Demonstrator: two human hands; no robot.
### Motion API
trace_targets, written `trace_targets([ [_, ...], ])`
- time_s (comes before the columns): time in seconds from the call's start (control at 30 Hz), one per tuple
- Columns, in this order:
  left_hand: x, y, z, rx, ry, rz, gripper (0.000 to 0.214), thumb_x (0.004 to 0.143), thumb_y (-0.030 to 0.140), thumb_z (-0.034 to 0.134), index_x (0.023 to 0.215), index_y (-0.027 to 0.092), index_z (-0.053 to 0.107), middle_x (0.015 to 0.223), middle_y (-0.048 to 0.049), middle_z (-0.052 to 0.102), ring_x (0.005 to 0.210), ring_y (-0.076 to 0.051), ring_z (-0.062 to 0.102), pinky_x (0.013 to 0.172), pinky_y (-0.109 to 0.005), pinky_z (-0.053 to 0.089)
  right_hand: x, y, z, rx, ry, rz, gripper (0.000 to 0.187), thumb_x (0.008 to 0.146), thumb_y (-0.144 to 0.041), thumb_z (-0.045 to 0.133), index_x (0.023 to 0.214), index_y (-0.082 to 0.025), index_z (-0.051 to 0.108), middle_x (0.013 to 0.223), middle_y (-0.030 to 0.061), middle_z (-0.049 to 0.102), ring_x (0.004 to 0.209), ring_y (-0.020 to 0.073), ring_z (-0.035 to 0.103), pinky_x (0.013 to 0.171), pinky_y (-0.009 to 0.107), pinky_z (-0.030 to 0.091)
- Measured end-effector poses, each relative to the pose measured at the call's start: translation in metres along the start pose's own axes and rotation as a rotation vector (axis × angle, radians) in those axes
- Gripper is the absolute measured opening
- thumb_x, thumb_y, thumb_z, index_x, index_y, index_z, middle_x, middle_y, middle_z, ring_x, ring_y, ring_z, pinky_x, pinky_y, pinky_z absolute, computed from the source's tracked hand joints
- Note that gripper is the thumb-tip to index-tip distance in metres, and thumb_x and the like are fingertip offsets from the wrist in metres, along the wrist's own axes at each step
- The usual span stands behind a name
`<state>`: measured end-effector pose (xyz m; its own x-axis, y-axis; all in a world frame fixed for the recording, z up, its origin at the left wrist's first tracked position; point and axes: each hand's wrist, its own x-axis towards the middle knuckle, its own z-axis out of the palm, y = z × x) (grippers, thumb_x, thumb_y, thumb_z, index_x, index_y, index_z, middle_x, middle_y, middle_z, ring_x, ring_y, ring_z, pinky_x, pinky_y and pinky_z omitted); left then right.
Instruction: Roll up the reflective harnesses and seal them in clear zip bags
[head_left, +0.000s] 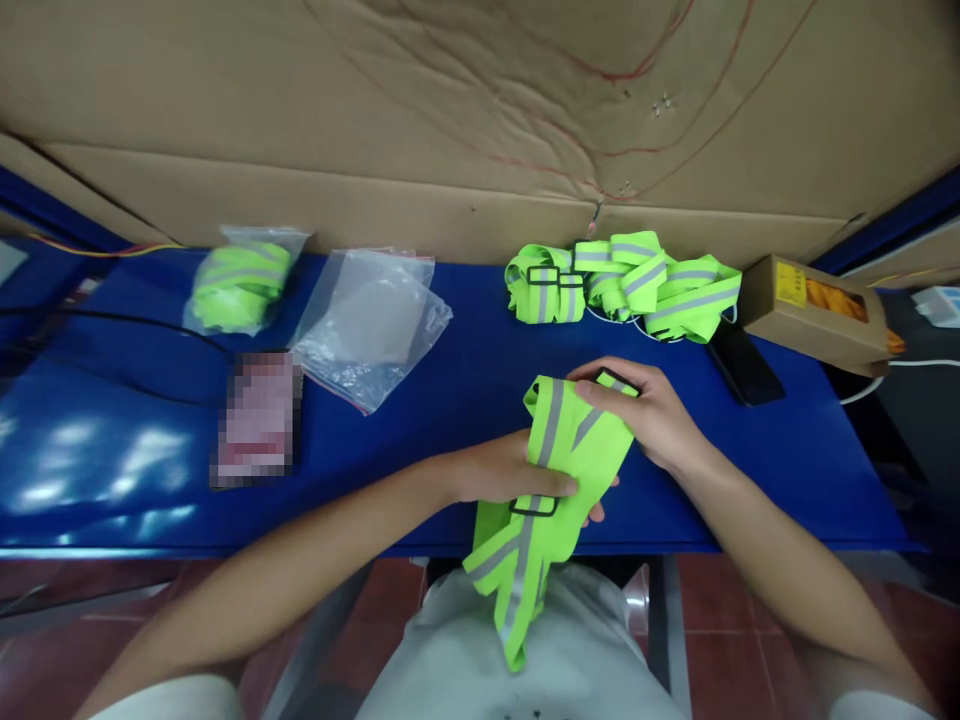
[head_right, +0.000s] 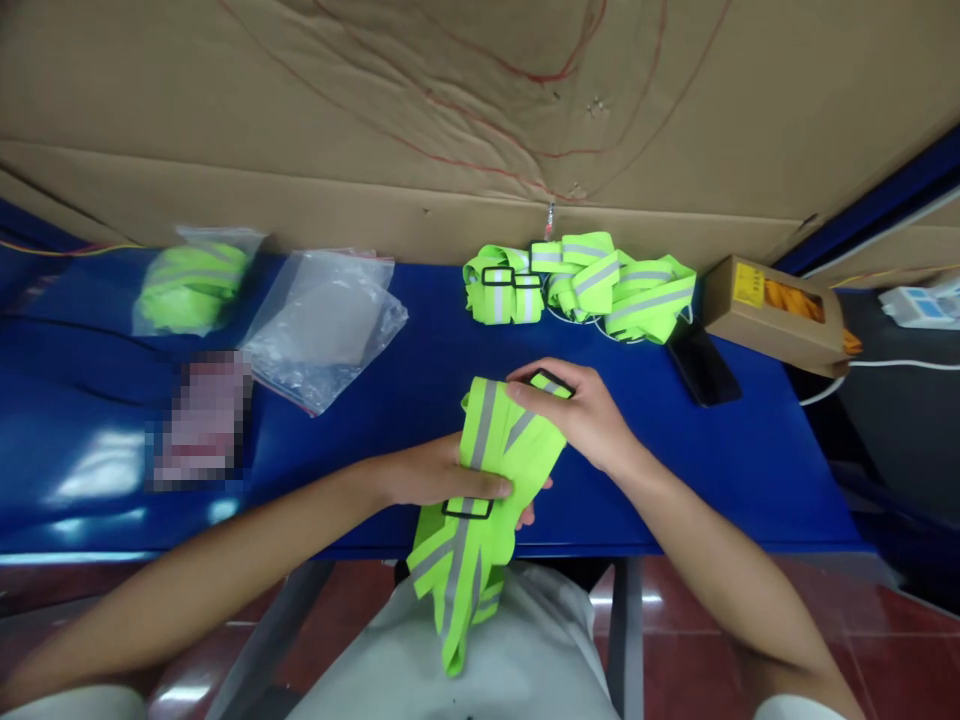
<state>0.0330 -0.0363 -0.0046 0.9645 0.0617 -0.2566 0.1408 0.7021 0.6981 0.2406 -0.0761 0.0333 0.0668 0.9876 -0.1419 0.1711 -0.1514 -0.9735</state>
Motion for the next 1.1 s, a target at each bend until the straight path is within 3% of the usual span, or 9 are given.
trace_targets([
  [0.2, -0.006, 0.011, 0.001, 0.05, 0.028, -0.008, 0.044, 0.084, 0.037, 0.086, 0.119, 0.015, 0.073, 0.095, -0.0082, 0.079, 0.082, -0.018, 0.075, 0.075, -0.029, 0.061, 0.0, 0.007, 0.009, 0.073, 0.162, 0.028, 0.03, 0.078, -0.045, 0.089, 0.098, -0.026, 0.079, 0.091, -0.0006, 0.074, 0.067, 0.0131, 0.063, 0.054, 0.023, 0.048],
  [0.43, -0.007, -0.001, 0.007, -0.008, 0.069, 0.086, 0.055, 0.076, 0.032, 0.092, 0.124, 0.017, 0.072, 0.108, -0.0117, 0.081, 0.097, -0.022, 0.077, 0.083, -0.032, 0.061, 0.0, -0.001, 0.012, 0.372, 0.046, 0.291, 0.03, 0.074, -0.043, 0.091, 0.087, -0.023, 0.072, 0.072, -0.0033, 0.067, 0.056, 0.0131, 0.06, 0.049, 0.024, 0.047],
  [0.57, -0.005, -0.014, 0.003, -0.028, -0.066, 0.114, 0.054, 0.085, 0.034, 0.085, 0.132, 0.015, 0.066, 0.127, -0.0175, 0.076, 0.117, -0.028, 0.074, 0.096, -0.042, 0.061, 0.003, 0.002, 0.008, 0.246, -0.113, 0.362, 0.041, 0.08, -0.048, 0.087, 0.114, -0.028, 0.074, 0.09, 0.0007, 0.074, 0.074, 0.0172, 0.07, 0.06, 0.025, 0.054],
  [0.67, -0.005, -0.015, 0.002, -0.011, -0.068, 0.144, 0.049, 0.089, 0.031, 0.08, 0.133, 0.015, 0.064, 0.133, -0.0178, 0.074, 0.125, -0.028, 0.071, 0.108, -0.046, 0.056, 0.003, 0.01, 0.01, 0.061, -0.079, 0.164, 0.052, 0.086, -0.048, 0.082, 0.134, -0.035, 0.066, 0.11, 0.002, 0.075, 0.09, 0.0196, 0.072, 0.071, 0.029, 0.059],
  [0.8, -0.008, -0.009, 0.003, 0.032, -0.038, 0.139, 0.042, 0.092, 0.029, 0.077, 0.131, 0.014, 0.066, 0.134, -0.0183, 0.073, 0.123, -0.028, 0.072, 0.108, -0.046, 0.056, 0.003, 0.015, 0.01, -0.223, -0.086, -0.143, 0.032, 0.098, -0.05, 0.067, 0.122, -0.03, 0.075, 0.122, 0.0045, 0.075, 0.103, 0.0222, 0.073, 0.082, 0.032, 0.06],
  [0.87, -0.01, -0.006, 0.005, 0.087, -0.071, 0.131, 0.042, 0.094, 0.031, 0.075, 0.13, 0.013, 0.067, 0.134, -0.0175, 0.074, 0.122, -0.028, 0.073, 0.103, -0.043, 0.06, 0.002, 0.013, 0.007, -0.309, -0.206, -0.179, 0.04, 0.103, -0.055, 0.058, 0.127, -0.029, 0.075, 0.121, 0.0054, 0.077, 0.096, 0.0232, 0.075, 0.077, 0.034, 0.061],
  [0.93, -0.011, -0.004, 0.007, 0.172, -0.101, 0.125, 0.041, 0.096, 0.032, 0.072, 0.131, 0.013, 0.068, 0.135, -0.0159, 0.073, 0.124, -0.027, 0.072, 0.101, -0.04, 0.06, 0.0, 0.01, 0.002, -0.375, -0.327, -0.276, 0.049, 0.101, -0.059, 0.058, 0.136, -0.028, 0.071, 0.129, 0.0072, 0.076, 0.107, 0.0275, 0.075, 0.089, 0.04, 0.061],
  [1.03, -0.01, -0.003, 0.011, 0.327, -0.098, 0.154, 0.035, 0.099, 0.032, 0.065, 0.128, 0.013, 0.072, 0.14, -0.0133, 0.071, 0.129, -0.026, 0.068, 0.108, -0.038, 0.056, -0.005, 0.004, -0.002, -0.557, -0.405, -0.423, 0.063, 0.092, -0.063, 0.07, 0.144, -0.027, 0.067, 0.152, 0.0103, 0.062, 0.142, 0.0364, 0.056, 0.119, 0.054, 0.043],
  [1.1, -0.009, -0.004, 0.012, 0.357, -0.076, 0.18, 0.034, 0.1, 0.032, 0.063, 0.126, 0.013, 0.074, 0.14, -0.0122, 0.071, 0.133, -0.026, 0.065, 0.114, -0.038, 0.053, -0.009, 0.002, -0.003, -0.65, -0.43, -0.415, 0.087, 0.083, -0.067, 0.078, 0.157, -0.028, 0.053, 0.163, 0.0121, 0.05, 0.149, 0.0389, 0.048, 0.121, 0.057, 0.041],
])
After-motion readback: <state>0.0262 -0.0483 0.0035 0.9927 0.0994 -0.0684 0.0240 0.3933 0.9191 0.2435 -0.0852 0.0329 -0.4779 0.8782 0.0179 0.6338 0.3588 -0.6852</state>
